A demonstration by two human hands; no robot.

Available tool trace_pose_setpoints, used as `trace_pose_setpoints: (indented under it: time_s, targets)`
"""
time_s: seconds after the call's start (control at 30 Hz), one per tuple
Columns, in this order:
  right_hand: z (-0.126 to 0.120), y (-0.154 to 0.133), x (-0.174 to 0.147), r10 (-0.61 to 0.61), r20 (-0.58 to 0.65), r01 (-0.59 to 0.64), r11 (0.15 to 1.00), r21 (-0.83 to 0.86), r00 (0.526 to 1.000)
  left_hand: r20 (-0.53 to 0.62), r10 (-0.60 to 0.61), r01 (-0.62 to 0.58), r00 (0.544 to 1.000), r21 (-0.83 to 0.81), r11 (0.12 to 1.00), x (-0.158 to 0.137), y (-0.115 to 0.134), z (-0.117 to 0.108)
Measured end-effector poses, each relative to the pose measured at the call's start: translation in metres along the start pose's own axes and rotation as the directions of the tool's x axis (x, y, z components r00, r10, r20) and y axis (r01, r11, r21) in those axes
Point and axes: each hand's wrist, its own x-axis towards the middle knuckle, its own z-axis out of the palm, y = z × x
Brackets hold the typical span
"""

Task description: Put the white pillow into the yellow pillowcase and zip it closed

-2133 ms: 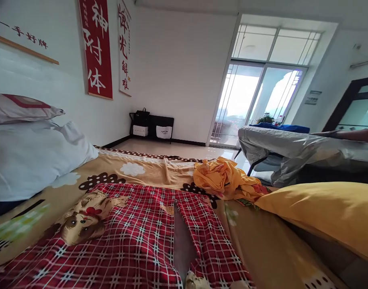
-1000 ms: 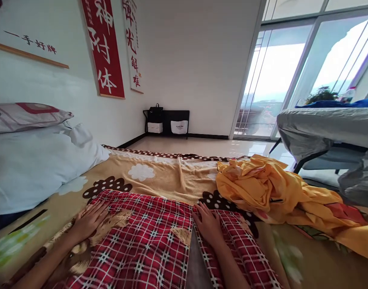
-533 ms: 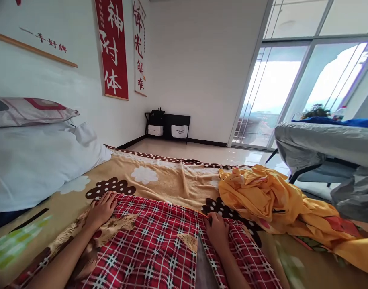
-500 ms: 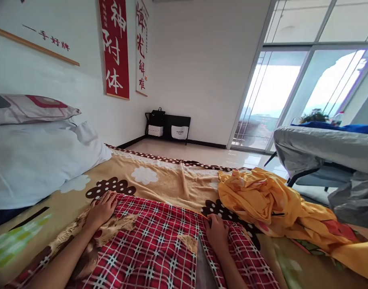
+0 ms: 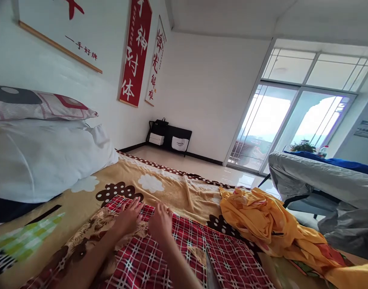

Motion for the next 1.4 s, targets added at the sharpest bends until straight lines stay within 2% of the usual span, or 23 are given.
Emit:
trace_pose_setpoints:
  time_s: [0.07, 0.1, 0.17, 0.23, 0.3, 0.43, 0.5, 0.57, 0.67, 0.77, 0.83, 0.93, 1.0, 1.03, 1.1, 1.3, 1.4]
  targets:
    - [0.025, -0.035, -0.007, -0.030, 0.047, 0.025, 0.995, 0.098, 0.998, 0.054, 0.016, -0.015, 0.998, -0.018, 1.000, -0.002, -0.002, 0.005]
    - [0.035, -0.043, -0.011, -0.035, 0.042, 0.028, 0.990, 0.141, 0.999, 0.074, 0.002, 0.000, 0.997, -0.023, 1.000, -0.003, -0.007, 0.006]
    - [0.045, -0.038, -0.016, -0.041, 0.061, 0.028, 0.980, 0.199, 0.997, 0.077, -0.047, 0.048, 0.996, -0.021, 0.999, -0.001, -0.020, 0.008]
    - [0.041, -0.011, -0.018, -0.018, 0.089, 0.000, 0.980, 0.197, 0.996, 0.061, -0.107, 0.107, 0.992, -0.011, 0.994, 0.000, -0.032, 0.008]
    - [0.033, 0.030, -0.022, 0.050, 0.118, -0.068, 0.986, 0.155, 0.992, 0.046, -0.162, 0.162, 0.986, 0.003, 0.987, 0.002, -0.040, 0.006]
    - [0.025, 0.112, -0.048, 0.180, 0.128, -0.184, 0.983, 0.022, 0.975, 0.033, -0.207, 0.207, 0.978, 0.007, 0.978, 0.002, -0.042, 0.007]
    - [0.021, 0.137, -0.062, 0.213, 0.123, -0.209, 0.977, -0.050, 0.969, 0.029, -0.210, 0.210, 0.977, -0.003, 0.978, 0.002, -0.042, 0.007]
    - [0.009, 0.145, -0.067, 0.228, 0.150, -0.211, 0.970, -0.119, 0.962, 0.027, -0.207, 0.207, 0.978, -0.013, 0.978, 0.002, -0.041, 0.007]
    - [-0.018, 0.126, -0.049, 0.240, 0.204, -0.204, 0.962, -0.182, 0.949, 0.045, -0.208, 0.209, 0.977, -0.018, 0.978, 0.002, -0.038, 0.005]
    - [-0.033, 0.072, -0.020, 0.206, 0.173, -0.181, 0.972, -0.150, 0.963, 0.065, -0.200, 0.201, 0.978, -0.003, 0.980, 0.000, -0.029, 0.004]
    - [-0.023, 0.024, -0.009, 0.124, 0.119, -0.114, 0.990, -0.084, 0.985, 0.068, -0.162, 0.162, 0.984, 0.012, 0.987, -0.001, -0.024, 0.004]
    - [0.015, -0.038, -0.015, -0.026, 0.097, 0.018, 0.996, 0.090, 0.995, 0.074, -0.103, 0.101, 0.992, 0.025, 0.995, -0.004, -0.022, 0.007]
    - [0.038, -0.054, -0.026, -0.064, 0.052, 0.052, 0.978, 0.202, 0.997, 0.072, -0.105, 0.103, 0.992, 0.032, 0.994, -0.004, -0.027, 0.008]
    - [0.045, -0.052, -0.030, -0.076, 0.044, 0.064, 0.969, 0.238, 0.996, 0.066, -0.121, 0.118, 0.991, 0.038, 0.992, -0.005, -0.030, 0.008]
    - [0.046, -0.030, -0.033, -0.069, 0.053, 0.053, 0.966, 0.252, 0.996, 0.042, -0.167, 0.165, 0.985, 0.053, 0.985, -0.005, -0.037, 0.007]
    - [0.020, 0.093, -0.039, 0.148, 0.072, -0.154, 0.985, 0.081, 0.986, 0.020, -0.228, 0.226, 0.973, 0.079, 0.971, -0.001, -0.045, 0.006]
    - [0.020, 0.128, -0.046, 0.178, 0.044, -0.179, 0.984, 0.016, 0.983, -0.004, -0.231, 0.231, 0.973, 0.096, 0.968, -0.003, -0.041, 0.006]
